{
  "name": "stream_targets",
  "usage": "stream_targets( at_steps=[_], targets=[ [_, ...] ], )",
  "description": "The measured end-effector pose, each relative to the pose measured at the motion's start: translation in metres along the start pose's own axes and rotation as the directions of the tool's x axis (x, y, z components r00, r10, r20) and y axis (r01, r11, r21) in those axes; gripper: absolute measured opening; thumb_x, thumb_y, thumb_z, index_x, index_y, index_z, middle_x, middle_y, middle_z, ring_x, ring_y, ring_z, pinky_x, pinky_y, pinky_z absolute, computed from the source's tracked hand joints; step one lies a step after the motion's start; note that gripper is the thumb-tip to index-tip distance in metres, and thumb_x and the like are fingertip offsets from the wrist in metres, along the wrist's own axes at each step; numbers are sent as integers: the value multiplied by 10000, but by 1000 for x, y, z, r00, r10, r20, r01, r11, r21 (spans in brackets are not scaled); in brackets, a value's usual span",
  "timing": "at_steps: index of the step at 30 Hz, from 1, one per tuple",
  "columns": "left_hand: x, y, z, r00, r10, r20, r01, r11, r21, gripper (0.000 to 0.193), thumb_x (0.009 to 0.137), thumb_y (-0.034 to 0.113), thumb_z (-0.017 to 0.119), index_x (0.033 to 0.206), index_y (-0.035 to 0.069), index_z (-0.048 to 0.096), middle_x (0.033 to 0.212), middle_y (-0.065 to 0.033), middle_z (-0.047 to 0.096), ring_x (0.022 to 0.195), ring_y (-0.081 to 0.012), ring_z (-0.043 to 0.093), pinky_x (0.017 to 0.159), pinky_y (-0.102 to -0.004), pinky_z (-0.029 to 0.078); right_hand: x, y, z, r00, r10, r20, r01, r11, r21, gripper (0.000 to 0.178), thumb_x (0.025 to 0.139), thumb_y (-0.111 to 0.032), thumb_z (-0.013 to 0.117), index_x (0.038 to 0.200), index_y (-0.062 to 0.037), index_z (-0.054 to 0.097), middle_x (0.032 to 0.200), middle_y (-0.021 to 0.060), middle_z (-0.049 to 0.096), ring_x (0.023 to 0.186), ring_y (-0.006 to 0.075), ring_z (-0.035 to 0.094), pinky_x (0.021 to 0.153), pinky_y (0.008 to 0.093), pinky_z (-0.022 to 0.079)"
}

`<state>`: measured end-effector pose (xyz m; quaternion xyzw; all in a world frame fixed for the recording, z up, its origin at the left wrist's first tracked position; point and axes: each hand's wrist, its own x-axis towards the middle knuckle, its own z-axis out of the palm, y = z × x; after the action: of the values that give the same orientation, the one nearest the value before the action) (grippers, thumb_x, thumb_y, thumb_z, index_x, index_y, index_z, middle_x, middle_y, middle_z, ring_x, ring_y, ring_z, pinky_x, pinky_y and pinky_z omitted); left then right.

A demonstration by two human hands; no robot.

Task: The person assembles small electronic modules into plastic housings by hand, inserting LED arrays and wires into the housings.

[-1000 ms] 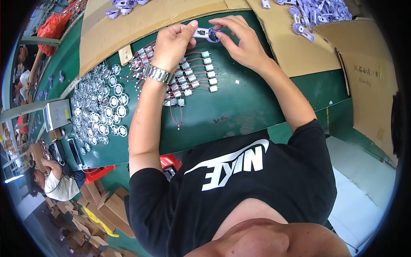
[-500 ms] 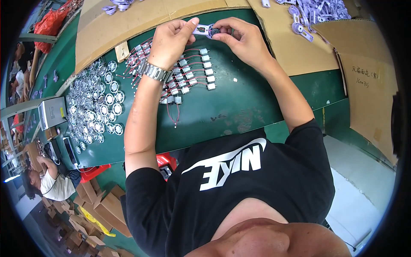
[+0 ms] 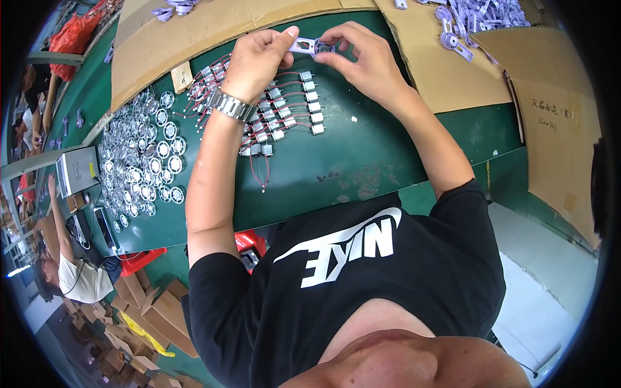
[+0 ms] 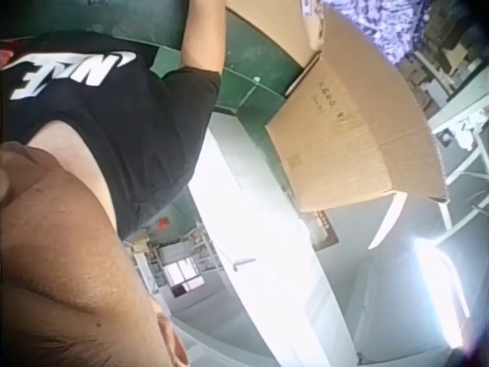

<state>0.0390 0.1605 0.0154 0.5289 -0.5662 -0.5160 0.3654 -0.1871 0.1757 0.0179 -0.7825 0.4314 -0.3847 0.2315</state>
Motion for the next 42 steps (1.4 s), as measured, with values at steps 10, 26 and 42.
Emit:
stream_targets(
  at_steps=[10, 26, 42],
  targets=[
    [-4, 7, 2, 1000, -5, -17, 5, 1000, 15, 345, 992, 372, 683, 894, 42, 710, 748, 0, 662, 699, -92, 609, 690, -243, 488, 2, 16, 3, 975, -205, -88, 202, 978, -42, 187, 830, -75, 760, 1010, -41, 724, 954, 104, 683, 884, 277, 646, 776, 369, 520],
    [-5, 5, 10, 984, 174, 40, -175, 985, 10, 367, 1007, 353, 666, 820, 37, 674, 653, 58, 591, 572, -15, 433, 509, -222, 331, 4, 21, -16, 770, 312, 556, -618, 579, 531, 451, 983, -187, 691, 1387, -19, 583, 977, 96, 721, 756, 117, 659, 630, 246, 527],
    [-2, 2, 6, 997, 75, 0, -75, 997, -28, 346, 1000, 354, 681, 859, 38, 691, 703, 31, 637, 630, -25, 493, 587, -206, 377, 0, 23, 3, 937, 167, 306, -264, 915, 306, 336, 1005, -233, 647, 1295, -70, 601, 857, 29, 637, 677, 108, 567, 592, 261, 488]
  ],
)
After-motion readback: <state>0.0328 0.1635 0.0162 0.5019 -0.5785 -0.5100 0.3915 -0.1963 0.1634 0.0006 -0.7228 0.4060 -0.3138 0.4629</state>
